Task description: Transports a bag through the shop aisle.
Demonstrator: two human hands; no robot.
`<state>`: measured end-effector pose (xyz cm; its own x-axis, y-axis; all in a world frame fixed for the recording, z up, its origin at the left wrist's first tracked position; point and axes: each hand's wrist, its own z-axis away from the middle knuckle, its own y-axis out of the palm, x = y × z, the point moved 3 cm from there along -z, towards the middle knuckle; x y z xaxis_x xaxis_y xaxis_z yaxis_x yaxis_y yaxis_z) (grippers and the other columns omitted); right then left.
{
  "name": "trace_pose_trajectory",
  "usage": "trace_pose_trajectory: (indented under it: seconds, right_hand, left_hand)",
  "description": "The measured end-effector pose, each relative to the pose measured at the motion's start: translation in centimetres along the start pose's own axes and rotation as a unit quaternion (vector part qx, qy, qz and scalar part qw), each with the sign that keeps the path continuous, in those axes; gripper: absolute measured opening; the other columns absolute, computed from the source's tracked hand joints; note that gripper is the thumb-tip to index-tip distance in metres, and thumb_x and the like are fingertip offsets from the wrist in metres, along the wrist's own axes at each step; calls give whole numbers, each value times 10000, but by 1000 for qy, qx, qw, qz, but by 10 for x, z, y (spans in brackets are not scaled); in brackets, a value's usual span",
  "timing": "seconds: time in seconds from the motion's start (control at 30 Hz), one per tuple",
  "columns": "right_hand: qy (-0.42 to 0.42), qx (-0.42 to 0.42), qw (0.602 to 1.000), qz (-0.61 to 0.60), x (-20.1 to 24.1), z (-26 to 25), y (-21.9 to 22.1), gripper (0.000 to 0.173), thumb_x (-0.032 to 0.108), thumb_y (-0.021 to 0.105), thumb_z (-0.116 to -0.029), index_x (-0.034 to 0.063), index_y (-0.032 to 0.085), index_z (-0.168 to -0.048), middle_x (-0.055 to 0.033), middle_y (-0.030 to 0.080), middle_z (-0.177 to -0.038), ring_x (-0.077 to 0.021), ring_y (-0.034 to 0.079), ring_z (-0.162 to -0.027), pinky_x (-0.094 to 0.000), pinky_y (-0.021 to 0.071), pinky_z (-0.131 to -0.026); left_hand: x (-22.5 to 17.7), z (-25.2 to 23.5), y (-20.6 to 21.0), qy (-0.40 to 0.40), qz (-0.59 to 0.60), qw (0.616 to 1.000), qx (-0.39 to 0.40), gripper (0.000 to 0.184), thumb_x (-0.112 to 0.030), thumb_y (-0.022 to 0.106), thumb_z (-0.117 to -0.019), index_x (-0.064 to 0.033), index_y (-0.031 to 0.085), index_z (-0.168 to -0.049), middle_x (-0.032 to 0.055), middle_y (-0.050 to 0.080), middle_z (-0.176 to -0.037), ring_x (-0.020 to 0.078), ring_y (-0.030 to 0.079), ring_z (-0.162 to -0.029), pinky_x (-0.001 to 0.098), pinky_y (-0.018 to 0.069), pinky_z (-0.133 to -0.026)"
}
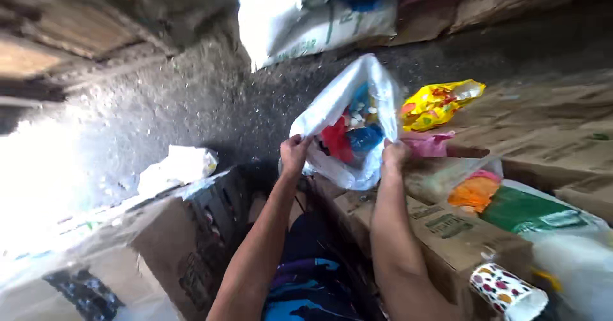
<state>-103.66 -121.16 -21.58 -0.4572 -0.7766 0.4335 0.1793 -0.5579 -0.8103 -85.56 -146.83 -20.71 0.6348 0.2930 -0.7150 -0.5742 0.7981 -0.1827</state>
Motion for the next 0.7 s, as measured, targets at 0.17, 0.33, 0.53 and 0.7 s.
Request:
trace_pose_trajectory:
  seconds: [0.17, 0.33, 0.53, 0.7]
  right_hand:
    - [-8, -59, 995, -86, 53, -55, -72, 263, 196, 664, -954, -24, 718, -1088, -257, 690, -1123, -402, 647, -1095, -636, 492, -959]
    - [53, -66, 996, -33, 67, -91, -134, 271, 197, 629, -947, -9, 725, -1095, -279, 668, -1188, -446, 620, -1159, -692, 470, -968]
    - [102, -102, 989, -26, 110, -116, -186, 281, 201, 598, -978, -29, 721, -1081, -296, 671, -1178, -470, 617, -1166, -704, 465, -966]
    - [144, -132, 979, -61, 129, -105, -213, 344, 223, 573, -1025, -58, 670, -1199, -318, 639, -1246, -496, 595, -1204, -691, 468, -986]
  left_hand:
    - [-65, -38, 19, -15, -50, 998, 35, 295, -331, 794, -887, -45, 750, -943, 109, 728, -836, 239, 688, -769, 498, 565, -743]
    - [-140, -63, 34, 32, -153, 985, 77, 281, -336, 796, -887, -61, 753, -925, 115, 729, -853, 259, 693, -808, 533, 560, -792]
    - [-264, -124, 68, 116, -275, 945, 136, 337, -370, 791, -886, -37, 743, -907, 132, 721, -852, 271, 689, -815, 527, 552, -808]
    - [-354, -152, 126, 171, -288, 924, 184, 334, -352, 793, -890, -25, 745, -940, 137, 721, -916, 260, 677, -877, 512, 536, -847]
